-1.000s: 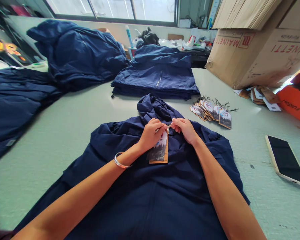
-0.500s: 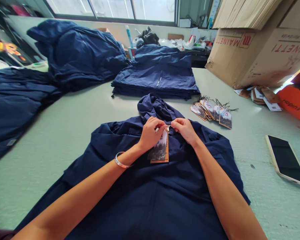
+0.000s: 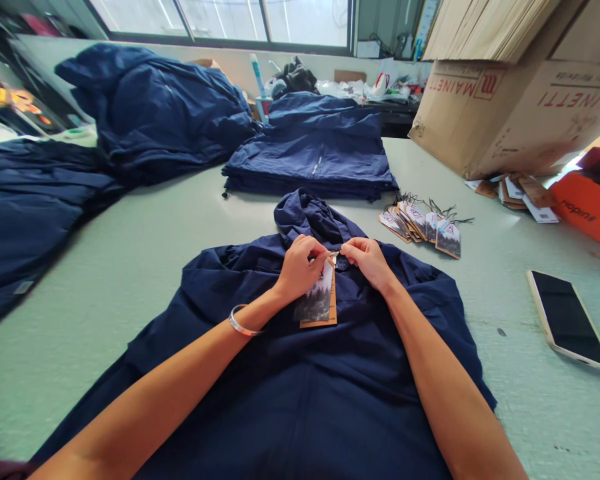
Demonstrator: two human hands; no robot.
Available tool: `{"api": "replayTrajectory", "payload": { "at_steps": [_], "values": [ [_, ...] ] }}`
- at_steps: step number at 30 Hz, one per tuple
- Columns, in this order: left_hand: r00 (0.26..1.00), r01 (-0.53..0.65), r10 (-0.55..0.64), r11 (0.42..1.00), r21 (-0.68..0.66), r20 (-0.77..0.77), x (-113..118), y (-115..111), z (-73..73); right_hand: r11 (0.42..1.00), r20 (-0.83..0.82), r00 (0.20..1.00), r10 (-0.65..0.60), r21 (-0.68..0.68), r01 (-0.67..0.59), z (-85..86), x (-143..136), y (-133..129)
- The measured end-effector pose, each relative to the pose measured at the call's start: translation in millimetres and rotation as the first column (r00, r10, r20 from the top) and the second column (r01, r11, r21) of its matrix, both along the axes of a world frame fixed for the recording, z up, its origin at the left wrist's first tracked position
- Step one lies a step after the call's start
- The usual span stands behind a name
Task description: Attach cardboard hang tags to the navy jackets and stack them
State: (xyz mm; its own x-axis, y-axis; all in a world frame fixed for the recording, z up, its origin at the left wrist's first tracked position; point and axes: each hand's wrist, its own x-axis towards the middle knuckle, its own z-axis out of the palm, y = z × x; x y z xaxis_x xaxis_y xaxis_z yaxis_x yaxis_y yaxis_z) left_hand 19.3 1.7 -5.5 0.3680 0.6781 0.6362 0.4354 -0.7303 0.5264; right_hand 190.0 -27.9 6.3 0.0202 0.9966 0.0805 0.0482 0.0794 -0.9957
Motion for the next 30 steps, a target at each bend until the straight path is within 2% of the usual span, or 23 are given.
{"api": "replayTrajectory", "payload": {
  "at_steps": [4,9,15,24,30],
  "values": [
    [0.999,0.027,-0.029,0.998,-0.051,-0.043,-1,3,0.4,0.999,0.069,0.997,0.036,-0.010,-0.035,-2.3,2,3],
    [0.996,0.077,-0.077,0.997,-0.016,-0.051,1,2,1.7,0.998,0.121,0.990,0.065,0.003,-0.066,-0.9,2,5],
    [0.996,0.070,-0.069,0.997,0.015,-0.050,3,2,-1.7,0.997,0.183,0.980,0.080,0.005,-0.083,-0.2,0,3],
    [0.994,0.046,-0.036,0.995,0.092,-0.104,6,4,-4.4,0.999,0.134,0.990,-0.040,-0.004,0.041,-0.3,-8,3],
    [0.992,0.058,-0.047,0.994,0.093,-0.119,7,5,-5.1,1.000,0.101,0.995,-0.017,0.019,0.015,-1.4,-7,2]
  ]
}}
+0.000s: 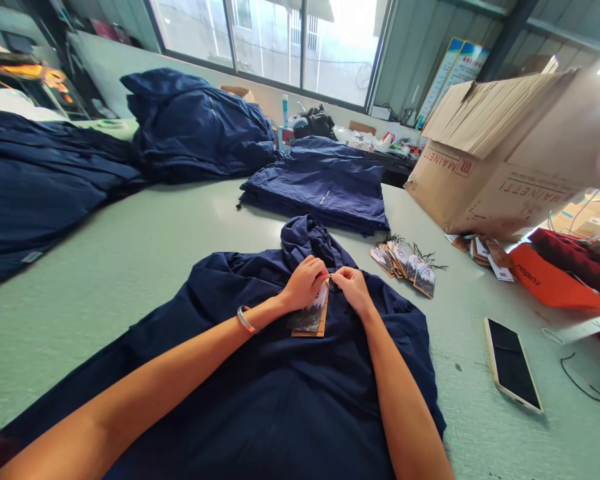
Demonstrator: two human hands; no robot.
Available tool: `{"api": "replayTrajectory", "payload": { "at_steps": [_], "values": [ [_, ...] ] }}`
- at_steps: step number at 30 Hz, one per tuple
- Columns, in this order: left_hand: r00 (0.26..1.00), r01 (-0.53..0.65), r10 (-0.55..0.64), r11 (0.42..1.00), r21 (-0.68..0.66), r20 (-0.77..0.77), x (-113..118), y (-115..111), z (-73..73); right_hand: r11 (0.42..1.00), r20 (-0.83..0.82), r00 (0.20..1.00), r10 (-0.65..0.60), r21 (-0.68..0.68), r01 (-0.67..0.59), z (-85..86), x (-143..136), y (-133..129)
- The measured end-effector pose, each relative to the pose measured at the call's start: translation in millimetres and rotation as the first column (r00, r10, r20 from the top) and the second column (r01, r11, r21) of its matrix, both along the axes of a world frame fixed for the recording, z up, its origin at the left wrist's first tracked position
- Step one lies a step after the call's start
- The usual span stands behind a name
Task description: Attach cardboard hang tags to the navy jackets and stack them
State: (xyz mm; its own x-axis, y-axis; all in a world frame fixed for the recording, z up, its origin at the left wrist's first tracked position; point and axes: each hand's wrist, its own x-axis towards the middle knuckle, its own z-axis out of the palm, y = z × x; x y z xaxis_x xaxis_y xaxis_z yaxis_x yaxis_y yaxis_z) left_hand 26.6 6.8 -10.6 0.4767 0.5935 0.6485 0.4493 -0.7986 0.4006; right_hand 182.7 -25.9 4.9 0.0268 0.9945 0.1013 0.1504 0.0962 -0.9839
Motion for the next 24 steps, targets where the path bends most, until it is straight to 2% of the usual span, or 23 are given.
{"api": "replayTrajectory", "payload": {
  "at_steps": [6,13,24],
  "values": [
    [1.000,-0.007,0.006,0.999,-0.043,-0.021,-1,-2,2.9,1.000,-0.020,1.000,0.004,0.017,-0.004,-3.9,0,2],
    [0.997,-0.071,0.072,0.966,-0.248,-0.004,-7,-2,4.7,0.999,0.038,0.999,-0.018,0.028,0.017,-6.7,-1,3],
    [0.993,-0.120,0.116,0.965,-0.233,-0.032,-5,-1,1.1,0.997,0.022,0.999,-0.023,0.073,0.021,-11.0,-1,4]
  ]
}}
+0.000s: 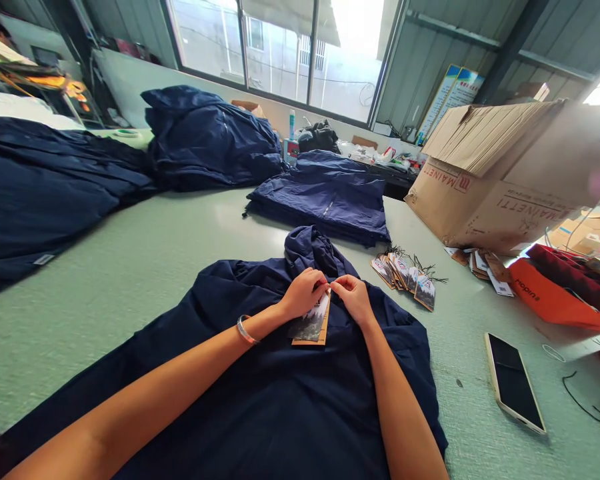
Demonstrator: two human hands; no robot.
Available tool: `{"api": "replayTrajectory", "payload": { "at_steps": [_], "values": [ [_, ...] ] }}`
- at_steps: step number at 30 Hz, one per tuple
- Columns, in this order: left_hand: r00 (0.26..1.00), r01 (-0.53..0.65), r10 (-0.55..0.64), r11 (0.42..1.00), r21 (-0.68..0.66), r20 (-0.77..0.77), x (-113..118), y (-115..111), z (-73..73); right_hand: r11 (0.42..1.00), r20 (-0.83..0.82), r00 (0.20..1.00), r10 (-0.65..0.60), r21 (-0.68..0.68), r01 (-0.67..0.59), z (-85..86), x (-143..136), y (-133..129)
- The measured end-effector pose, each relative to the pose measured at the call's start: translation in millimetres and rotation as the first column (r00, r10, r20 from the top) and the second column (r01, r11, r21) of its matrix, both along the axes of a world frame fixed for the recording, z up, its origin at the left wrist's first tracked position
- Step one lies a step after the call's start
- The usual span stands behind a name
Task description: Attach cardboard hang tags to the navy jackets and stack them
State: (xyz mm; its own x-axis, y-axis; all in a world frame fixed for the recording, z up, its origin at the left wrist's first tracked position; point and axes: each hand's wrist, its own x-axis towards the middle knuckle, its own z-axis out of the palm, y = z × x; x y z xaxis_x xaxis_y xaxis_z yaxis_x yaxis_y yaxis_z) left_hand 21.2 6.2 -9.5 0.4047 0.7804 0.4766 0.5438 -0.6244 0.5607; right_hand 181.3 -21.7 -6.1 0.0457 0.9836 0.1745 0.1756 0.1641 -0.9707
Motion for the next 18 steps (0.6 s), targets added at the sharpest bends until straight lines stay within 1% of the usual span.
{"api": "replayTrajectory", "payload": {
  "at_steps": [6,11,14,18],
  "values": [
    [0.999,0.022,-0.022,0.999,0.030,-0.025,-1.0,-1.2,0.1,1.000,0.008,1.000,-0.018,0.003,0.018,-2.7,1.0,1.3],
    [0.994,0.069,-0.059,0.992,0.103,-0.090,1.0,-4.3,2.5,0.999,0.001,0.999,-0.033,0.006,0.033,-6.5,-0.1,3.1],
    [0.993,0.080,-0.069,0.989,0.124,-0.090,3.8,-5.3,2.8,0.998,-0.005,0.998,-0.056,0.029,0.056,-8.2,-1.4,4.2],
    [0.995,0.086,-0.079,0.991,0.107,-0.066,3.2,-4.2,1.4,0.998,-0.011,0.999,-0.051,0.027,0.051,-9.1,-1.1,6.0]
  ]
}}
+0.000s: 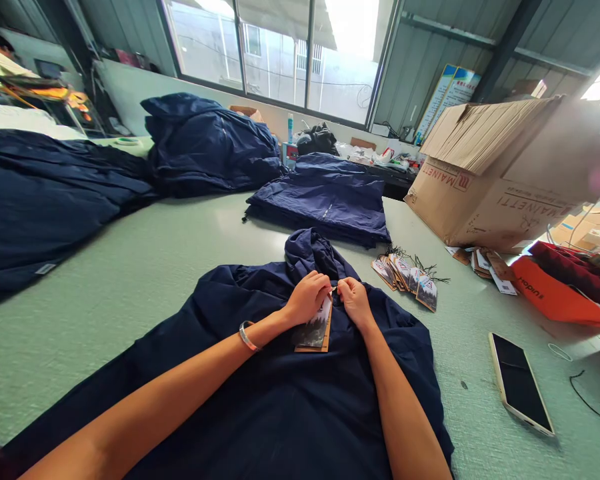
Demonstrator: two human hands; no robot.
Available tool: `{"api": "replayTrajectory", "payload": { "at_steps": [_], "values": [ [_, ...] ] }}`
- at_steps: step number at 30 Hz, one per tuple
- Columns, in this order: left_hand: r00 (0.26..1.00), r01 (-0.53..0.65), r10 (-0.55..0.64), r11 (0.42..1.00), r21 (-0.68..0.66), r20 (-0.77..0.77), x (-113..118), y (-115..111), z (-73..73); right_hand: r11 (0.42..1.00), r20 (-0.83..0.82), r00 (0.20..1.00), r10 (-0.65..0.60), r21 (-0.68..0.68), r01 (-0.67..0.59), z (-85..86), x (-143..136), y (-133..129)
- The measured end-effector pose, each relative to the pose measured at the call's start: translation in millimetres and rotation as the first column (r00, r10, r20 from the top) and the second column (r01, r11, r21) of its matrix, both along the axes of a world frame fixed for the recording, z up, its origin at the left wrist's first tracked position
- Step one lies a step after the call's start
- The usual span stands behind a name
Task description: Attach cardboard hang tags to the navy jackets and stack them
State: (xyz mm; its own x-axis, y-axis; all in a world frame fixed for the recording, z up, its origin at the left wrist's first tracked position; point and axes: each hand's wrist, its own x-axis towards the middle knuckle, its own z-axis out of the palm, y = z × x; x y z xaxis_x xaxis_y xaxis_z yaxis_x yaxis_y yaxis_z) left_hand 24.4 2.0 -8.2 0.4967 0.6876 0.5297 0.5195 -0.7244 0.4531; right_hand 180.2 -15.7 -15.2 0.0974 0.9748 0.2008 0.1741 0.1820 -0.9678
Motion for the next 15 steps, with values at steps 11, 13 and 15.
{"api": "replayTrajectory", "payload": {
  "at_steps": [11,13,15],
  "values": [
    [0.953,-0.162,0.163,0.987,-0.025,0.257,-1,11,9.0,0.993,-0.221,0.970,-0.107,-0.074,0.092,-3.4,6,8],
    [0.952,-0.204,0.201,0.979,-0.013,0.232,-3,19,20.2,0.988,-0.146,0.983,-0.110,-0.121,0.093,5.0,9,10],
    [0.945,-0.256,0.256,0.966,-0.026,0.204,-14,28,32.7,0.983,-0.094,0.989,-0.113,-0.159,0.097,17.8,18,10]
  ]
}}
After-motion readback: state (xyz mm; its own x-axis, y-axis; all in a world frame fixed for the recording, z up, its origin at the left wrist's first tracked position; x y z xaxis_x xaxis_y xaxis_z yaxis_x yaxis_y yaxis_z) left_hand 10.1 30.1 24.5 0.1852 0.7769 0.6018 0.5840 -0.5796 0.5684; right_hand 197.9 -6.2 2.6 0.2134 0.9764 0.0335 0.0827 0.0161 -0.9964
